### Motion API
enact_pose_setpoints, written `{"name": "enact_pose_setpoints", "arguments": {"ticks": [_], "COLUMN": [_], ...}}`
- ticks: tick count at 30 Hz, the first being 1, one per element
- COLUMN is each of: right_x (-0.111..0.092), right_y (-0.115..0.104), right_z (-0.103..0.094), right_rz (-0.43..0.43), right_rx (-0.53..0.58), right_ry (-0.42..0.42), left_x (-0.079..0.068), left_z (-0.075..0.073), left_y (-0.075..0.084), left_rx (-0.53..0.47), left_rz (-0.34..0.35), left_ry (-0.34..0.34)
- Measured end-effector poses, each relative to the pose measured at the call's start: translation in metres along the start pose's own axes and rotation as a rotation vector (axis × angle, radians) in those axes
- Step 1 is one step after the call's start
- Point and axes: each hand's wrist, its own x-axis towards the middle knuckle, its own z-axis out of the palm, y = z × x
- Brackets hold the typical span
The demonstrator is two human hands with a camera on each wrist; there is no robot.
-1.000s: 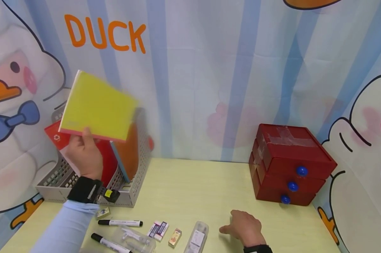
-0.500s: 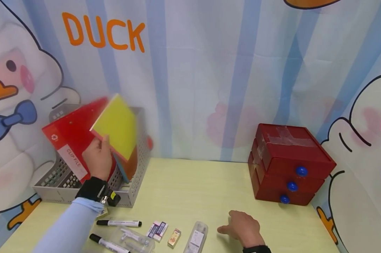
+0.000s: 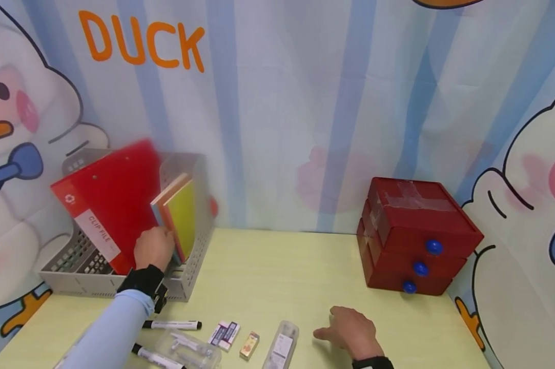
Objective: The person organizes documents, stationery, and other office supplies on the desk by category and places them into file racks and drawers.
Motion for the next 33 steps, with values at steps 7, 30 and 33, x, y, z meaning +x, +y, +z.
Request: {"name": "enact_pose_setpoints", "arguments": {"ticks": [7,30,33], "right_x": [0.001,0.003,0.003], "right_y": [-0.002,-0.003,-0.001], "right_z": [0.0,-0.005,-0.006], "right_rz": [0.001,0.021,0.025], "right_rx": [0.017,0.012,0.015], "right_ry": [-0.005,0.018,0.023], "left_x": [0.0,-0.019,-0.025], "left_z": [-0.003,-0.015,-0.015], "left_y": [-0.001,0.001,0.007], "left_rx": [0.027,0.084,0.107], "left_rz": [-0.001,0.062,0.111], "left_ry": [-0.021,-0.103,-0.104]}}
